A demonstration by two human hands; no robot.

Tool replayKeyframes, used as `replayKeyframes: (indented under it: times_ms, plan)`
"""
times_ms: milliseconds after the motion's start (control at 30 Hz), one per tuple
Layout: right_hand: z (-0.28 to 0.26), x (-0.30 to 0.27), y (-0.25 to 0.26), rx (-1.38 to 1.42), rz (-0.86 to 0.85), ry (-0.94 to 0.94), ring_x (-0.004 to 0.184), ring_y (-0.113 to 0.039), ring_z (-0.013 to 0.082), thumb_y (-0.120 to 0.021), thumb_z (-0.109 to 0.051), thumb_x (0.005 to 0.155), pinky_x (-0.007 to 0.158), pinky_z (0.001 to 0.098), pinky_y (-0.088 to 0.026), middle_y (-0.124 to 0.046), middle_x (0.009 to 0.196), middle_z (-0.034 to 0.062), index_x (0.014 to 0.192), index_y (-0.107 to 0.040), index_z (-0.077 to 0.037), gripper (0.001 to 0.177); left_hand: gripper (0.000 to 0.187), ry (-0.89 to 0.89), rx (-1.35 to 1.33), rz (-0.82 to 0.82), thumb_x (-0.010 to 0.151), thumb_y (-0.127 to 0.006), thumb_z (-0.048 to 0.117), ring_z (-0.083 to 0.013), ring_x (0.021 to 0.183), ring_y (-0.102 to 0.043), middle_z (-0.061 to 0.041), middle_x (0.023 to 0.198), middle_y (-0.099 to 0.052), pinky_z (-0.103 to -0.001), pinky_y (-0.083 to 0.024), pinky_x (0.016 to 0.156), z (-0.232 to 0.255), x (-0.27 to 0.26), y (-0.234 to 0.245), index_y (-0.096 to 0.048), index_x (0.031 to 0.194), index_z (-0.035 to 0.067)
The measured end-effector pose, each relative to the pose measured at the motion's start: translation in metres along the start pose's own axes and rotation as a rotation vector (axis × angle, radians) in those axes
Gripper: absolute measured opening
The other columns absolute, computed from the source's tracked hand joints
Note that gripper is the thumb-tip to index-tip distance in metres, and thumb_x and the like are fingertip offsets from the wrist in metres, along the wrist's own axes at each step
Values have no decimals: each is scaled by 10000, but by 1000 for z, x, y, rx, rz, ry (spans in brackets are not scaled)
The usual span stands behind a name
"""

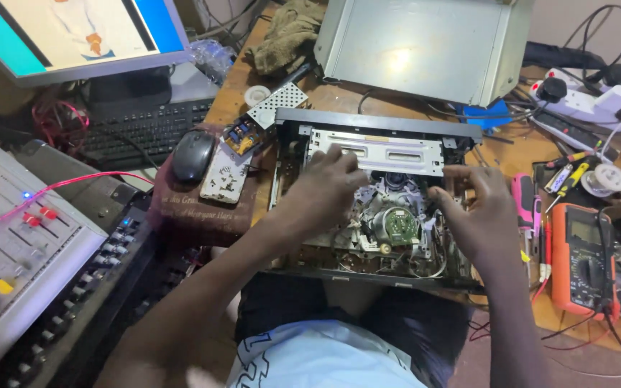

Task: The person repairs an open electronic device, likely a VCR, using a yellow screwdriver and a pink screwdriver. They unscrew and remove components from the device's chassis, manipulating internal parts and wires on a cluttered workbench.

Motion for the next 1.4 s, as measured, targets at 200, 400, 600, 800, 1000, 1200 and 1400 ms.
replayKeyframes:
  times_ms: [200,400,600,800,1000,1200,1400]
  plan:
    - [-49,-2,-35,-222,-41,360,1013,-625,300,-823,-115,937,925,415,-539,-646,890,48,1090,-840,-175,166,146,152,-1,131,860,-767,137,-324,1258,-521,-33,1343,-565,-438,-493,934,-36,-10,30,-760,978,221]
    - [-43,6,-98,-508,-243,376,978,-715,357,-790,-182,810,825,483,-567,-738,906,77,980,-794,-137,176,211,120,-55,-73,916,-768,148,-395,1539,-393,-28,1692,-377,-583,-461,1112,-4,-3,49,-814,1106,227]
    - [-37,4,-104,-480,-179,378,1049,-677,318,-811,-249,804,856,450,-534,-723,1009,57,1131,-803,-168,337,325,92,57,-192,854,-805,191,-394,1620,-305,-24,1794,-288,-549,-418,1149,8,8,13,-833,1166,273]
    - [-55,-13,-77,-296,-186,388,1013,-601,305,-731,-126,866,883,442,-476,-654,980,58,1244,-772,-146,381,247,207,75,-376,1021,-625,188,-305,1675,-183,1,1849,-178,-494,-267,1240,11,20,-1,-805,1147,300]
    - [-67,-18,-70,-301,-137,486,1019,-603,276,-746,-141,823,928,434,-449,-666,978,41,1181,-755,-158,358,236,64,152,-282,1023,-632,225,-341,1603,-315,-24,1775,-346,-510,-325,1141,15,28,-13,-840,1129,263]
    - [-68,-25,-56,-184,-90,465,951,-597,243,-720,-98,885,957,413,-446,-645,918,11,1145,-777,-142,270,170,60,207,-248,978,-701,247,-371,1578,-344,-41,1735,-405,-521,-370,1151,34,36,-4,-847,1061,223]
    - [1,-22,18,-80,135,198,973,-679,274,-743,-140,969,992,438,-516,-715,955,13,1138,-819,-208,198,274,78,235,-314,904,-701,73,-375,1587,-355,-24,1706,-444,-524,-403,1149,34,34,-7,-858,1065,229]
Point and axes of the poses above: each hand's wrist, its own x-axis towards the middle knuckle, its own y-axis out of the back of the hand, z = x × y, the point moved 8 cm from there along x, towards the middle knuckle
